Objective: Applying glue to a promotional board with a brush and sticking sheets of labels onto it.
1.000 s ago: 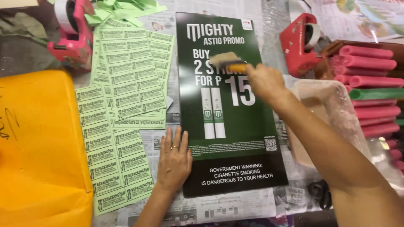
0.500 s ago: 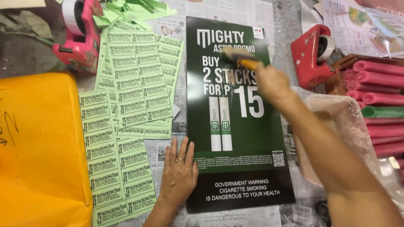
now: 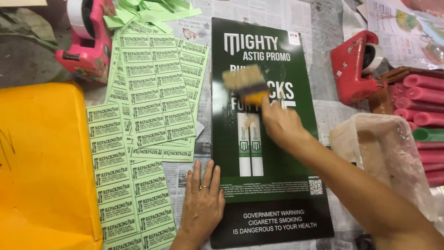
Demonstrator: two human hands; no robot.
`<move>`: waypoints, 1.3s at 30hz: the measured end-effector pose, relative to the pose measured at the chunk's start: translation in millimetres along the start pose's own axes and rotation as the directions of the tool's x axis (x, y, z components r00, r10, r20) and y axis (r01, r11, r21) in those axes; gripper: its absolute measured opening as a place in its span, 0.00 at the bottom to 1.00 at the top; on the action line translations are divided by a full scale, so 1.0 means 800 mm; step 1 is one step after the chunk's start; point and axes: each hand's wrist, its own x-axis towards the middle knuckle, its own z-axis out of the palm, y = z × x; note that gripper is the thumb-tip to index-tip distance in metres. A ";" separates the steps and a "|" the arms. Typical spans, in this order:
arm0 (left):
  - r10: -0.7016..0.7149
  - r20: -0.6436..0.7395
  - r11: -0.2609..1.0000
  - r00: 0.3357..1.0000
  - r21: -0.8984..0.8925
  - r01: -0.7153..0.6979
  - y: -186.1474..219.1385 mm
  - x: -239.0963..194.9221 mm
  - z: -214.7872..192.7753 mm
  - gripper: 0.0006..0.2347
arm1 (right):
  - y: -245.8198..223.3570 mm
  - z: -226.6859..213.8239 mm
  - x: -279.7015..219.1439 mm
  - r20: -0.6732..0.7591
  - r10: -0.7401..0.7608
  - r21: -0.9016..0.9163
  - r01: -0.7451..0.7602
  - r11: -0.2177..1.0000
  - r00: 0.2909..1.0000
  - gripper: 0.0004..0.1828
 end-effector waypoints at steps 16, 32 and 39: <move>-0.001 -0.012 1.000 1.000 -0.025 0.001 -0.002 0.000 0.008 0.29 | -0.005 -0.036 0.273 -0.111 0.126 -0.024 -0.129 0.991 0.986 0.14; 0.005 -0.027 0.997 1.000 -0.078 -0.007 -0.002 0.002 -0.001 0.27 | -0.023 -0.046 0.026 -0.067 -0.116 -0.049 0.113 0.992 0.991 0.15; 0.009 -0.024 0.999 1.000 -0.041 -0.010 -0.002 0.000 0.003 0.27 | 0.031 -0.015 -0.016 0.081 0.081 -0.146 -0.069 0.987 0.993 0.30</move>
